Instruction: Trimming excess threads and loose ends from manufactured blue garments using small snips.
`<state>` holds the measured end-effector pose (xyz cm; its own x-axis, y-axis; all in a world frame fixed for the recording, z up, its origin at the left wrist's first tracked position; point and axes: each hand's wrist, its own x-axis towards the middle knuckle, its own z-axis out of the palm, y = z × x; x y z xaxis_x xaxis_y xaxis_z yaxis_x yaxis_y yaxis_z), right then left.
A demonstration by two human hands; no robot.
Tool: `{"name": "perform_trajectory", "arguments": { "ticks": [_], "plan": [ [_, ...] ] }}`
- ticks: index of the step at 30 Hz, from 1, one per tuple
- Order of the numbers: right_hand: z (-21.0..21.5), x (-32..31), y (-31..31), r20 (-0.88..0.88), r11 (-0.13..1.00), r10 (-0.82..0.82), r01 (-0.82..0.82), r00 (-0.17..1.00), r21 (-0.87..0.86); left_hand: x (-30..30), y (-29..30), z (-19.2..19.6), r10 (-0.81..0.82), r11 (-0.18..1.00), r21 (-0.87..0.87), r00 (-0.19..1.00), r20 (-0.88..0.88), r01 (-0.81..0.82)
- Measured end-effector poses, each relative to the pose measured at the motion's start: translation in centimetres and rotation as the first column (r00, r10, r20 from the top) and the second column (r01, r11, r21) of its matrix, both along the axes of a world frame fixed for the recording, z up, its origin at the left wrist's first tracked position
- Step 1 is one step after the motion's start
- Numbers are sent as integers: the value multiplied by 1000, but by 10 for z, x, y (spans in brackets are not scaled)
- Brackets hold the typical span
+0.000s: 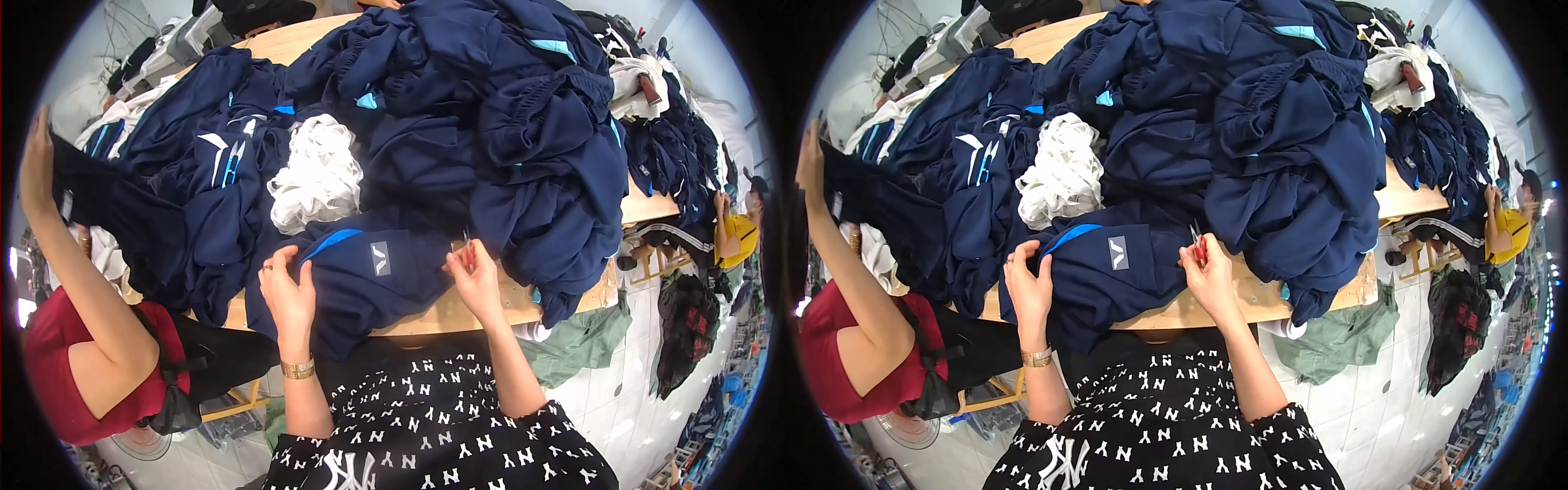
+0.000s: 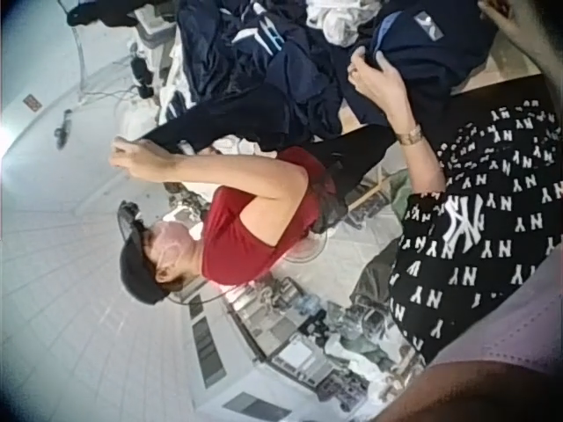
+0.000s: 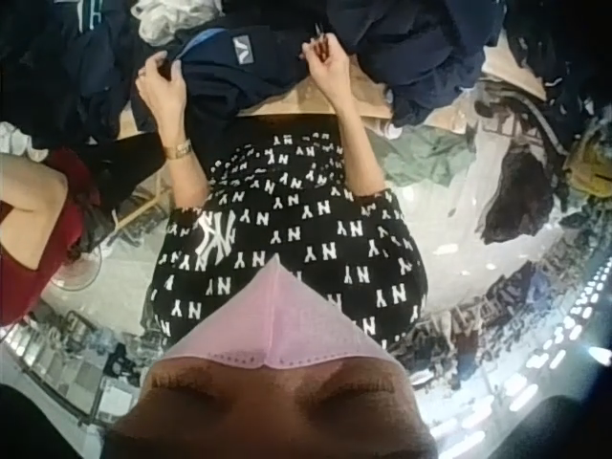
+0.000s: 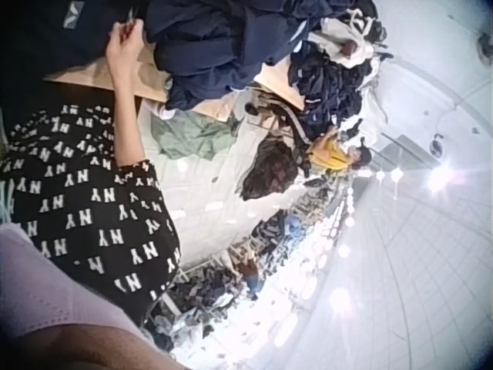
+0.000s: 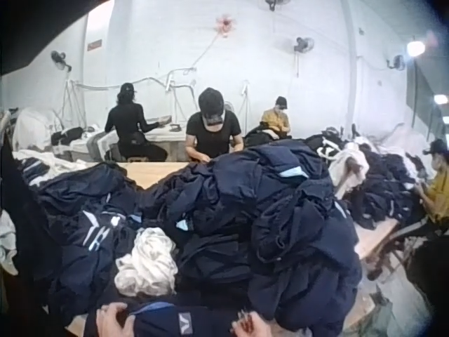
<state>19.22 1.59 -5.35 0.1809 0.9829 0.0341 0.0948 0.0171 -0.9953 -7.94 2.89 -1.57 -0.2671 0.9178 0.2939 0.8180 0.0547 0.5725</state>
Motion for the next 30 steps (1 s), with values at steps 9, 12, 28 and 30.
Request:
{"name": "perform_trajectory", "arguments": {
  "ticks": [9, 12, 28, 30],
  "plan": [
    [-13, 1, -16, 214, 999, 8, 2, 977, -47, 71, 14, -23, -496, 866, 45, 867, -47, 498],
    [-11, -4, -19, 272, 994, 22, 8, 962, -111, 63, 11, -44, -478, 877, 2, 873, -97, 481],
    [-29, 6, -17, 555, 997, 14, 28, 832, -67, 27, -46, 23, -460, 831, -226, 856, 234, 508],
    [-35, 10, -19, 538, 999, 1, 28, 843, -45, 45, -40, 27, -404, 865, -190, 870, 282, 463]
  ]
}}
